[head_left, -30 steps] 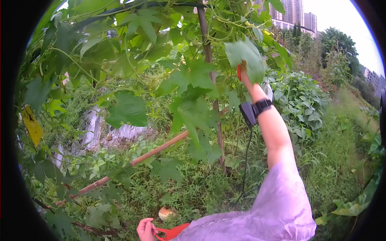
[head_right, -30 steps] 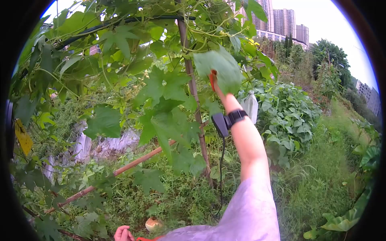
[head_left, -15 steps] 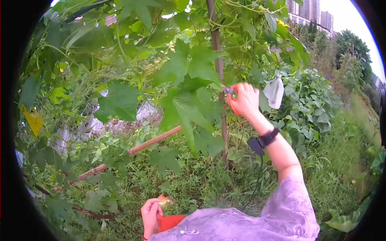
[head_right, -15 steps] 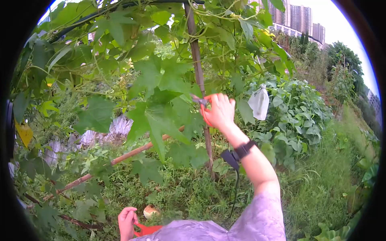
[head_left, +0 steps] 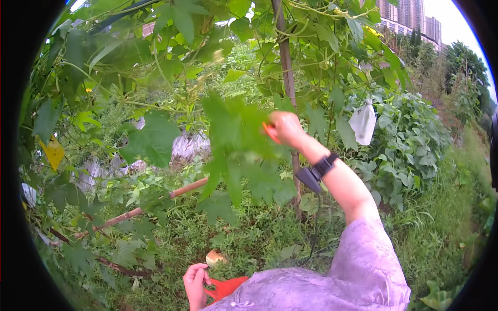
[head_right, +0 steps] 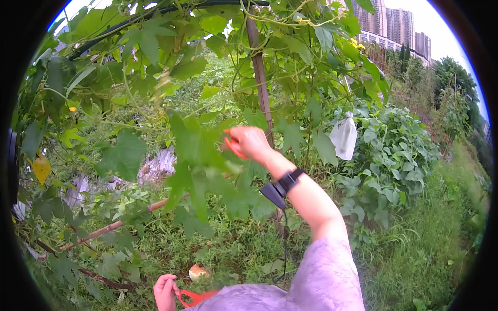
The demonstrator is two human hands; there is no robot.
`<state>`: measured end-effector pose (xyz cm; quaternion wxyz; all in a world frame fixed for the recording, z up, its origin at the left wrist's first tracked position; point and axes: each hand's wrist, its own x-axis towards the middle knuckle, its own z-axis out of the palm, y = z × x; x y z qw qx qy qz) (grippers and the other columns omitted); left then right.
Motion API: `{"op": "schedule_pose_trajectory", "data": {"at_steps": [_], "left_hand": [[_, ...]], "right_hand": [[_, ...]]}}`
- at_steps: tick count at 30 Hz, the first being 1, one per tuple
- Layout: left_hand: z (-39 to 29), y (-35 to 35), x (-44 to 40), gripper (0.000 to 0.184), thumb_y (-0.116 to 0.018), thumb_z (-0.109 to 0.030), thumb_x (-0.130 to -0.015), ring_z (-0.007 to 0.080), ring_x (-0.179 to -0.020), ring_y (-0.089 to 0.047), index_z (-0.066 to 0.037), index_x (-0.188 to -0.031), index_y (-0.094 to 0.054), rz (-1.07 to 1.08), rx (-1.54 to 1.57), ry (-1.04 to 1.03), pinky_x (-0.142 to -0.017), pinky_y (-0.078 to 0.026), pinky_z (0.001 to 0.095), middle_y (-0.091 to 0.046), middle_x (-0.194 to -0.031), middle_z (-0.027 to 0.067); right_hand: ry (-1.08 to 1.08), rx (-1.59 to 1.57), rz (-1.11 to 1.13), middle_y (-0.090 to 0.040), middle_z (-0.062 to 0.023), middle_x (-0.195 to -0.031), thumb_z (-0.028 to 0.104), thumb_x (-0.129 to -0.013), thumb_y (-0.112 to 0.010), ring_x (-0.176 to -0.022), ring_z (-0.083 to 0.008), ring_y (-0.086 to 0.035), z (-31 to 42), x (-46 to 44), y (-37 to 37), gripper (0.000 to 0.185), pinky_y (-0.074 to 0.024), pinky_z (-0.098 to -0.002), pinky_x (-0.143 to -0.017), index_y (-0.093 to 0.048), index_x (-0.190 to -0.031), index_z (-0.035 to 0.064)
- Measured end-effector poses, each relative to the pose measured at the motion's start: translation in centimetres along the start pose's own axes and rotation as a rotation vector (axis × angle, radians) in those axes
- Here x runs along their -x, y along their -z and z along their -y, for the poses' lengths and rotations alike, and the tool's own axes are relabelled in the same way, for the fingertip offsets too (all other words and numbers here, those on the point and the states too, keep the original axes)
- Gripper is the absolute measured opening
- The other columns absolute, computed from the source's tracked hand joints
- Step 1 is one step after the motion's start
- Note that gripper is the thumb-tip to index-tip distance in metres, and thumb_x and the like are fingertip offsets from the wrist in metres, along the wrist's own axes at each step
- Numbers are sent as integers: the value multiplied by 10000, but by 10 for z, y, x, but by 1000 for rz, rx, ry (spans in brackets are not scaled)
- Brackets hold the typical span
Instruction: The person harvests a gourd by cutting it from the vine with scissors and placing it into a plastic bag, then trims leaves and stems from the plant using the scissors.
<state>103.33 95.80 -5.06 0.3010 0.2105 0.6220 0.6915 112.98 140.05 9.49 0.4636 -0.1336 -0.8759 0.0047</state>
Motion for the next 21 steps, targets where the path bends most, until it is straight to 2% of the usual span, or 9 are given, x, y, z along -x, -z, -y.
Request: {"op": "schedule_pose_trajectory", "data": {"at_steps": [1,6,8,9,13,15,19,20,21], "left_hand": [[1,-1,0,123,-461,-72,-850,77,-468,-443,5,-878,-553,0,24,15,-441,-370,192,-493,-582,19],[3,-11,-3,123,-458,-74,-851,77,-482,-446,2,-881,-551,17,-13,68,-462,-373,192,-488,-580,17],[0,-20,-10,126,-457,-73,-851,74,-502,-453,-2,-893,-554,58,-59,45,-483,-377,194,-492,-598,13],[-3,-25,-14,126,-457,-73,-851,74,-502,-453,-2,-893,-554,42,-58,54,-483,-377,194,-492,-598,13],[-8,-44,-26,143,-453,-70,-855,69,-544,-470,-5,-925,-559,163,-105,26,-514,-386,200,-509,-657,6],[-8,-53,-29,148,-449,-66,-856,69,-546,-476,-7,-932,-562,260,-114,-14,-533,-394,199,-509,-663,5],[-23,-64,-37,204,-442,-89,-862,118,-695,-545,-12,-1041,-500,180,-56,-24,-559,-442,218,-544,-914,67],[-36,-64,-42,265,-440,-122,-871,153,-814,-553,-32,-1120,-443,226,-36,-22,-602,-468,240,-490,-1084,95],[-48,-66,-46,332,-461,-186,-875,177,-856,-553,-49,-1172,-403,246,52,-32,-624,-473,247,-468,-1128,110]], "right_hand": [[103,-53,-34,-495,-63,-541,255,-650,-676,-523,-272,-524,3,22,3,186,-410,-370,-458,-582,-724,114],[168,46,285,-526,-24,-584,246,-635,-670,-537,-220,-530,0,132,38,188,-410,-325,-522,-575,-721,108],[18,60,326,-521,-15,-590,250,-634,-670,-563,-203,-531,0,149,54,187,-407,-320,-592,-569,-714,114],[-87,116,327,-540,-54,-657,273,-632,-673,-658,-216,-538,2,145,62,223,-397,-349,-676,-561,-715,99],[-133,346,59,-529,-91,-814,299,-643,-670,-813,-230,-515,-10,115,73,294,-347,-372,-781,-539,-770,68],[-68,391,-25,-497,-74,-820,296,-638,-671,-809,-230,-499,-9,90,73,298,-336,-372,-777,-527,-790,85],[48,412,-122,-463,-68,-806,232,-574,-679,-822,-239,-471,9,36,61,324,-326,-366,-776,-511,-817,99],[65,432,-133,-455,-72,-805,187,-557,-673,-827,-247,-465,16,23,57,342,-327,-366,-773,-508,-843,101],[86,419,-147,-455,-72,-805,187,-557,-673,-827,-247,-465,23,11,52,342,-327,-366,-773,-508,-843,101]]}}
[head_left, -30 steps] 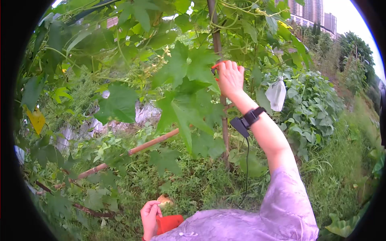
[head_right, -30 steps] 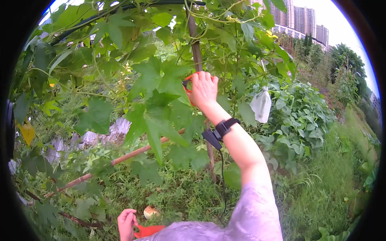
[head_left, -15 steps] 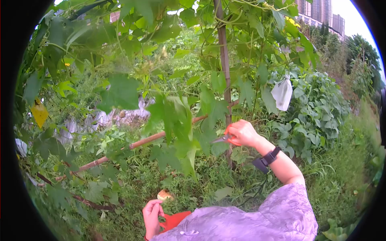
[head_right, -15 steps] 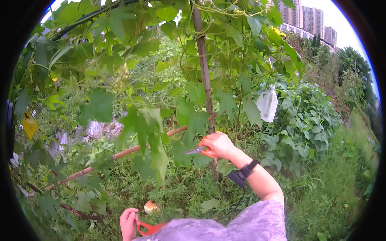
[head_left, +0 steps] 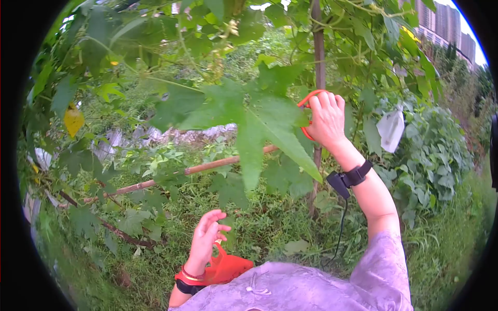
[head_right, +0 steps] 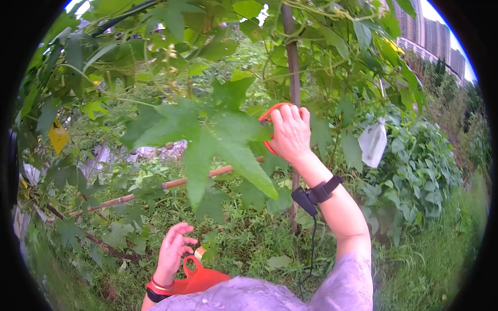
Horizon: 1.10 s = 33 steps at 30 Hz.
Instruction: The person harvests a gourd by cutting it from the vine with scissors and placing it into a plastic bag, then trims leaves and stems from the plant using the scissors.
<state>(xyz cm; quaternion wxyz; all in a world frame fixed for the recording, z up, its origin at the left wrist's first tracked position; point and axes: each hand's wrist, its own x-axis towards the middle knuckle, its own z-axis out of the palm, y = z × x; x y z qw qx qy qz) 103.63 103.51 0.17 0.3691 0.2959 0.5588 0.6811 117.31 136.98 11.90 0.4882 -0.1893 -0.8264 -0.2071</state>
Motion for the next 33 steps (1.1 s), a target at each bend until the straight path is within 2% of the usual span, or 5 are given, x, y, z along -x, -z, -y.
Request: {"op": "schedule_pose_trajectory", "data": {"at_steps": [8,17,25,31,33], "left_hand": [[-45,-12,-6,528,-513,-272,-851,206,-910,-545,-75,-1275,-267,40,12,-213,-654,-477,257,-394,-1202,135],[2,-33,-5,280,-467,-201,-880,123,-852,-569,-39,-1107,-490,463,-446,66,-775,-454,263,-587,-1000,54],[-11,-128,-36,432,-463,-278,-870,231,-1176,-344,-54,-1229,-377,639,-491,-523,-952,-326,360,-308,-1297,115],[-71,-208,-12,606,-468,-282,-862,279,-1287,-118,-88,-1348,-162,875,-377,-758,-1039,-144,378,-121,-1367,153],[-84,-218,14,364,-507,-159,-835,172,-1021,-413,-56,-1172,-415,713,-61,-741,-831,-365,287,-373,-1176,110]], "right_hand": [[240,-157,-146,-480,-59,-811,192,-531,-646,-841,-217,-484,55,-50,-45,353,-336,-366,-734,-508,-847,116],[554,-68,622,-585,-18,-679,416,-671,-613,-619,-172,-572,51,51,-69,206,-409,-361,-643,-642,-713,216],[-439,-852,176,-470,1,-511,157,-736,-655,-490,-56,-411,0,-64,-5,173,-337,-225,-458,-584,-651,25],[-634,-960,-141,-574,-44,-674,389,-693,-676,-623,-108,-498,-41,-202,-18,420,-395,-267,-603,-604,-822,-5],[-627,-852,64,-559,-52,-719,367,-709,-660,-655,-127,-497,-33,-223,6,419,-401,-282,-633,-572,-890,0]]}}
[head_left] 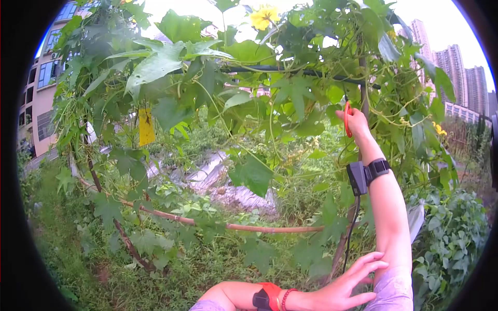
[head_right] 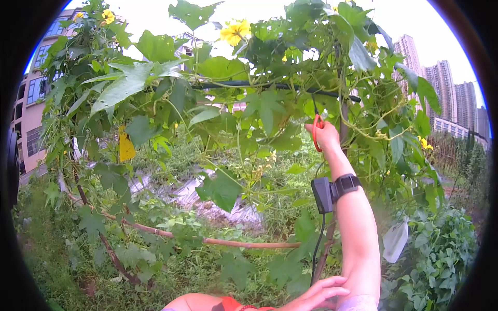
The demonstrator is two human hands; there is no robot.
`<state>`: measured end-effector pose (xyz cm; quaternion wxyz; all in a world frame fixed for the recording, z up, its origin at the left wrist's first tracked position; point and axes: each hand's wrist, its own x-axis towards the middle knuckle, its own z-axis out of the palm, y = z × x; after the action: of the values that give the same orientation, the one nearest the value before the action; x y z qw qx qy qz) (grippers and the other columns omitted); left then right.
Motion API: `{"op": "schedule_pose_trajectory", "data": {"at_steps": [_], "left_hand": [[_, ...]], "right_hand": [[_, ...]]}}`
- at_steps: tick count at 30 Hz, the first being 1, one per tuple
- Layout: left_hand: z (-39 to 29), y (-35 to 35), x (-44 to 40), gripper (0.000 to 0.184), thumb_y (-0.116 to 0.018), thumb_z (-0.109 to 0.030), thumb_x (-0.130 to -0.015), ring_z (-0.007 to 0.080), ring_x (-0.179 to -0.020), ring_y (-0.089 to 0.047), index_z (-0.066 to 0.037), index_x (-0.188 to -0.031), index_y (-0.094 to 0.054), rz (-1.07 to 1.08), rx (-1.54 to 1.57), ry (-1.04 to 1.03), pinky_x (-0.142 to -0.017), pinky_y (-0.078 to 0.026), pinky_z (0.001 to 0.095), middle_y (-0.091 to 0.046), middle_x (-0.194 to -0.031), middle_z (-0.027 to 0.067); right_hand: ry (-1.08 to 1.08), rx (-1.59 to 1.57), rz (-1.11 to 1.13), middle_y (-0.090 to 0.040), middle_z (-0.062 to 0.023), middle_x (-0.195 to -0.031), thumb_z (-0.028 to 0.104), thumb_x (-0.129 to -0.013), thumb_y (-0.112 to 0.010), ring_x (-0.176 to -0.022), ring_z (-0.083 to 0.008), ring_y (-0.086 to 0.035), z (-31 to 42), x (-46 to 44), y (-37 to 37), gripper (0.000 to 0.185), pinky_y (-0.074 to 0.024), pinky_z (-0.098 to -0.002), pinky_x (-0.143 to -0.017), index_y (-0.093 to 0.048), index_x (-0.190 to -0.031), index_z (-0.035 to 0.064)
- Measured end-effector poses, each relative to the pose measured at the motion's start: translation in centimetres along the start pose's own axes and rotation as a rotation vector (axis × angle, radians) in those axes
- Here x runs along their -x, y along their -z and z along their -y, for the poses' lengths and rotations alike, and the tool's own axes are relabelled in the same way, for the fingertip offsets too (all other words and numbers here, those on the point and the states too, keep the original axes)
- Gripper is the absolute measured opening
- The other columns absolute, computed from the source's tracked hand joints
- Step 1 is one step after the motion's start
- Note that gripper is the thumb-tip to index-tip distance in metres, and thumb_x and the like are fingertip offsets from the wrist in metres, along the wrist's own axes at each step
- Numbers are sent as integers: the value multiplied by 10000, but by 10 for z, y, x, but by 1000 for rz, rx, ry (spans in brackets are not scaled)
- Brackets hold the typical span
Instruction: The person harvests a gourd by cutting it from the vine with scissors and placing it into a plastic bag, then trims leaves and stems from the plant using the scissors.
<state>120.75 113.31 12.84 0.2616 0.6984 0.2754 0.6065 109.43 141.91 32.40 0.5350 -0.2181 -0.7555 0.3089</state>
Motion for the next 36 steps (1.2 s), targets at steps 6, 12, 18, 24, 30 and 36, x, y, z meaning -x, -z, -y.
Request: {"op": "schedule_pose_trajectory", "data": {"at_steps": [6,12,18,24,30,36], "left_hand": [[-36,21,22,370,-553,-115,-807,181,-1047,-421,-22,-1140,-420,510,272,64,-874,-381,303,-313,-1178,103],[-47,31,13,334,-539,-78,-783,234,-1052,-397,-30,-1107,-473,159,-265,-219,-886,-338,346,-404,-1091,114],[-68,41,34,300,-519,-32,-765,272,-1004,-419,-19,-1065,-512,417,-220,-326,-834,-361,346,-448,-1026,136],[-87,64,56,419,-557,-88,-754,264,-1030,-405,-28,-1155,-453,227,-303,-251,-892,-327,340,-391,-1093,134],[-107,108,93,378,-554,-71,-769,282,-1050,-417,-35,-1138,-479,114,-473,-309,-886,-356,354,-402,-1149,145],[-105,184,172,215,-528,-76,-805,208,-794,-556,-12,-1010,-547,43,-386,107,-711,-445,299,-536,-936,107]], "right_hand": [[-123,-106,203,-534,-38,-730,330,-732,-629,-613,-153,-496,68,-14,-2,399,-413,-300,-601,-537,-984,34],[294,460,270,-605,-83,-828,446,-744,-577,-765,-201,-574,127,3,-35,476,-431,-343,-686,-544,-1040,74],[556,659,207,-581,-106,-998,617,-653,-554,-957,-230,-545,187,64,-62,654,-402,-381,-781,-536,-1019,76],[644,608,268,-577,-94,-782,613,-627,-584,-759,-218,-564,234,80,-118,618,-428,-317,-669,-558,-876,48],[713,769,135,-617,-120,-706,504,-724,-533,-690,-275,-611,264,74,-165,423,-483,-365,-612,-637,-767,97],[1056,878,273,-589,-101,-597,492,-688,-600,-587,-260,-599,243,121,-160,392,-464,-353,-538,-629,-681,101]]}}
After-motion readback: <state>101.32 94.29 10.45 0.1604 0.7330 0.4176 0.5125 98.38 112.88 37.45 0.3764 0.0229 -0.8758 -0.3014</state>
